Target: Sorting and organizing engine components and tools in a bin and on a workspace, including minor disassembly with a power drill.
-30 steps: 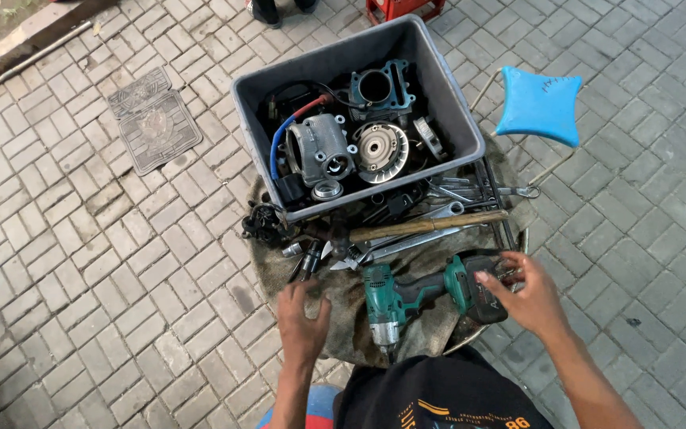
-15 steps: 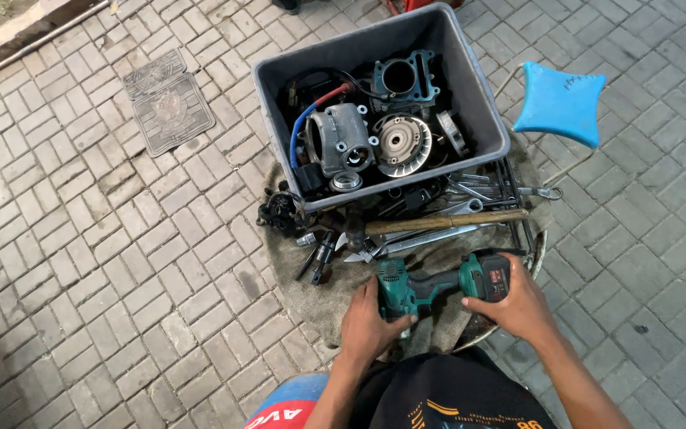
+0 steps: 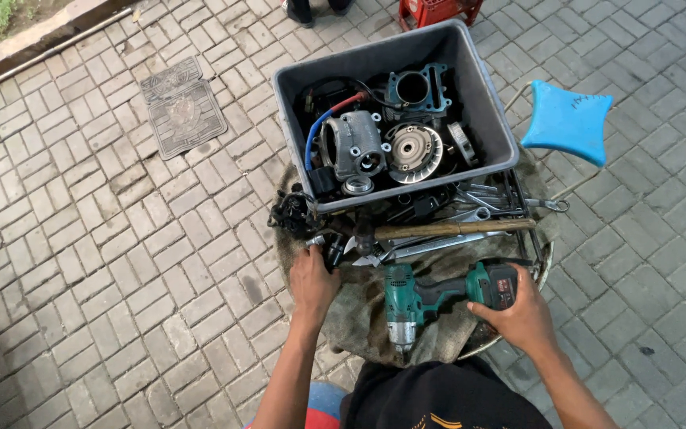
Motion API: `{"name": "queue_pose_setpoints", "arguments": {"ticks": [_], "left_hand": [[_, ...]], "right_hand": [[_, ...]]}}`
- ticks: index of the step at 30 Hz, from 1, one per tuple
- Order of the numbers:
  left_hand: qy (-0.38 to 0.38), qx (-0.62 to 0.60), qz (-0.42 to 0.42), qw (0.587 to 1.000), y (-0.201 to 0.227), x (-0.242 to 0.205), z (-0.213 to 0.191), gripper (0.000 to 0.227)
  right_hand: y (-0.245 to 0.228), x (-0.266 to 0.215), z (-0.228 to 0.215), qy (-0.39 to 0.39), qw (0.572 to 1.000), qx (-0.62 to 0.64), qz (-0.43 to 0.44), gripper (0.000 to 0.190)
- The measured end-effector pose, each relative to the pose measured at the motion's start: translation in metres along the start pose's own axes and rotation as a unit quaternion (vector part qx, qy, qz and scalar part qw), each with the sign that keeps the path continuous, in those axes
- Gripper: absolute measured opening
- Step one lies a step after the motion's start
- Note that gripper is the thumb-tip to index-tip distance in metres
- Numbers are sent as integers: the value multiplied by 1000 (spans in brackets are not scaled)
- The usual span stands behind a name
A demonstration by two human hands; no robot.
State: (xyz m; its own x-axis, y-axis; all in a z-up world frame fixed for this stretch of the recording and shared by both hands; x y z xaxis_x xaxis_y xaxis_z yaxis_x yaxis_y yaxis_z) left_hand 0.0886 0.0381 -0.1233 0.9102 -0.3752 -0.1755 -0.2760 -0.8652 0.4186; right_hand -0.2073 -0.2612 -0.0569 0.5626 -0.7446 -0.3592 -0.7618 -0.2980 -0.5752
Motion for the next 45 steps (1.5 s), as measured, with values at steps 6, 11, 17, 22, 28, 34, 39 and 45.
{"name": "queue_pose_setpoints", "arguments": {"ticks": [6,11,17,22,28,34,39,45], "left_hand": [[-26,44,-28,998,-18,18,47,60],[-41,34,0,999,0,10,3,57],[-54,45,36,997,-1,2,-8,60],[-32,-6,20,999,9,-13,-68,47],[153,-262,-85,949,-44,28,-125,54],[91,-152,15,984,-22,55,-131,38],[135,-258,70,954,-14,34,-161,34],[227,-252,210,917,7,5,-203,36]], "right_hand": [[13,5,4,16,1000,-1,-15,108],[20,7,7,33,999,4,-9,110],[16,4,6,31,999,14,-22,107],[8,2,7,-11,998,-53,30,102],[17,6,9,9,997,-68,26,103],[9,6,6,19,998,-56,13,99],[15,6,8,15,998,-58,33,102],[11,4,6,15,998,-47,38,100]]}}
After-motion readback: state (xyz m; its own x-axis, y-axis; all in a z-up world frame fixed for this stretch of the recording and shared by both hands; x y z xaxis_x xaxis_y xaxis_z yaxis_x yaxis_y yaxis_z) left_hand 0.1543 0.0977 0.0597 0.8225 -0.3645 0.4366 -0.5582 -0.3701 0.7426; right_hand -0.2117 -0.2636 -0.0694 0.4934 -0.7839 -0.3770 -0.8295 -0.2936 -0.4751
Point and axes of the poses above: each hand's wrist, its own x-axis towards the middle knuckle, its own z-axis out of the palm, y = z × x, the point moved 10 cm from there along x, towards the middle knuckle, and after that the axes turned 2 degrees about -x, right-handed, at the moved point
